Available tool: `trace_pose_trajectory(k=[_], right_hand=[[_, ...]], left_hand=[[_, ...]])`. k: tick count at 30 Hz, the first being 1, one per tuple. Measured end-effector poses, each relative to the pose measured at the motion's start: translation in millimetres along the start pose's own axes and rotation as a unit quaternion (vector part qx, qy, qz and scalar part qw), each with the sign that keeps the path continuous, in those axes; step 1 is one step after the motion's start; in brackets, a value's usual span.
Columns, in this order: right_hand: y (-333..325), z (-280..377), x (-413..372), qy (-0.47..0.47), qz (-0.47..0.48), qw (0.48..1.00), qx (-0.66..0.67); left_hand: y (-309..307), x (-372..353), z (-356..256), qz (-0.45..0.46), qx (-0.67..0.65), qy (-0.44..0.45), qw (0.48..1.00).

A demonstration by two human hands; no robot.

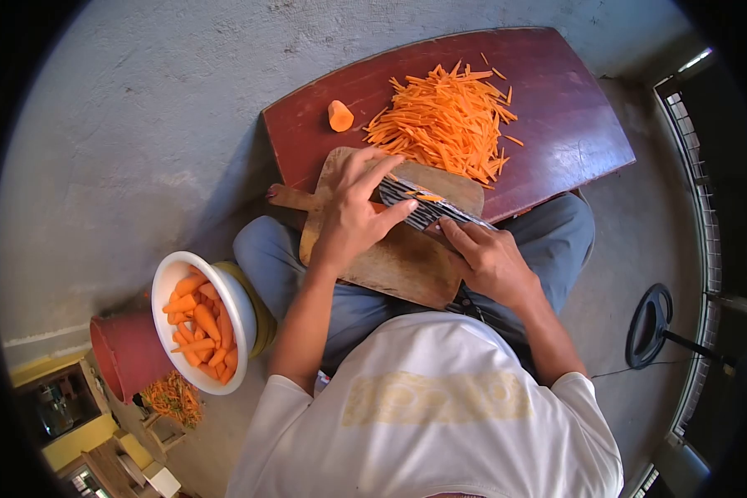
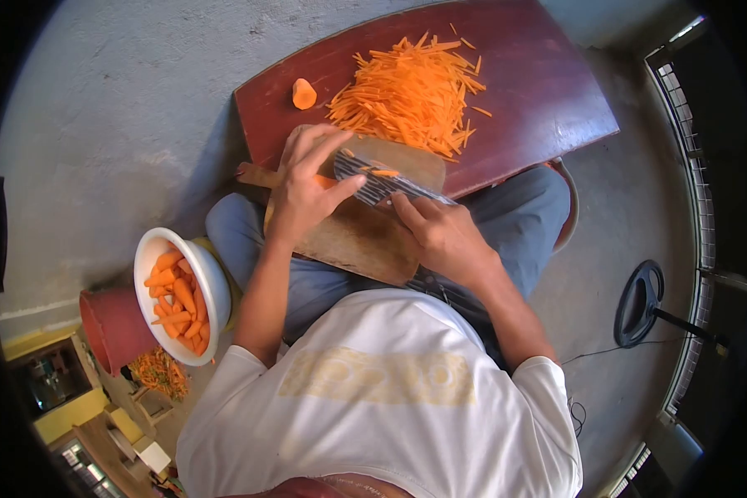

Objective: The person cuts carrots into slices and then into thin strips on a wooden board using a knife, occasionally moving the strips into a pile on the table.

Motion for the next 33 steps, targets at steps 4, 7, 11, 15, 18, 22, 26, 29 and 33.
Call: trace_pose_trajectory(k=[4,7,11,15,18,22,26,29,33], right_hand=[[-11,9,3,-0.072,0.0,0.993,-0.095],[-28,13,8,-0.089,-0.004,0.989,-0.121],[-36,9,14,-0.095,-0.014,0.986,-0.136],[-37,-5,13,-0.067,-0.013,0.99,-0.125],[-35,-12,11,-0.061,-0.02,0.991,-0.115],[-29,-12,10,-0.059,-0.038,0.992,-0.108],[-27,-10,6,-0.04,-0.013,0.995,-0.096],[-22,-11,1,-0.044,-0.013,0.995,-0.088],[-20,-7,2,-0.049,-0.035,0.994,-0.087]], left_hand=[[44,38,26,0.143,-0.023,0.018,0.989],[62,70,35,0.108,0.061,0.1,0.987],[62,110,46,0.016,0.159,0.139,0.977],[35,101,29,0.079,0.018,0.108,0.991],[39,88,45,0.129,0.075,0.064,0.987],[39,100,79,0.042,0.187,0.055,0.98],[33,89,54,0.068,0.067,0.05,0.994],[31,70,25,0.081,0.087,0.059,0.991],[20,67,50,-0.037,0.194,0.099,0.975]])
Point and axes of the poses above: each hand's wrist, its own x-axis towards the middle knuckle, its own y-axis out of the palm, z = x × y, the point moved 6 cm from there along x, towards the middle knuckle, and after that the axes turned 2 degrees about z, right-handed, at the moved point
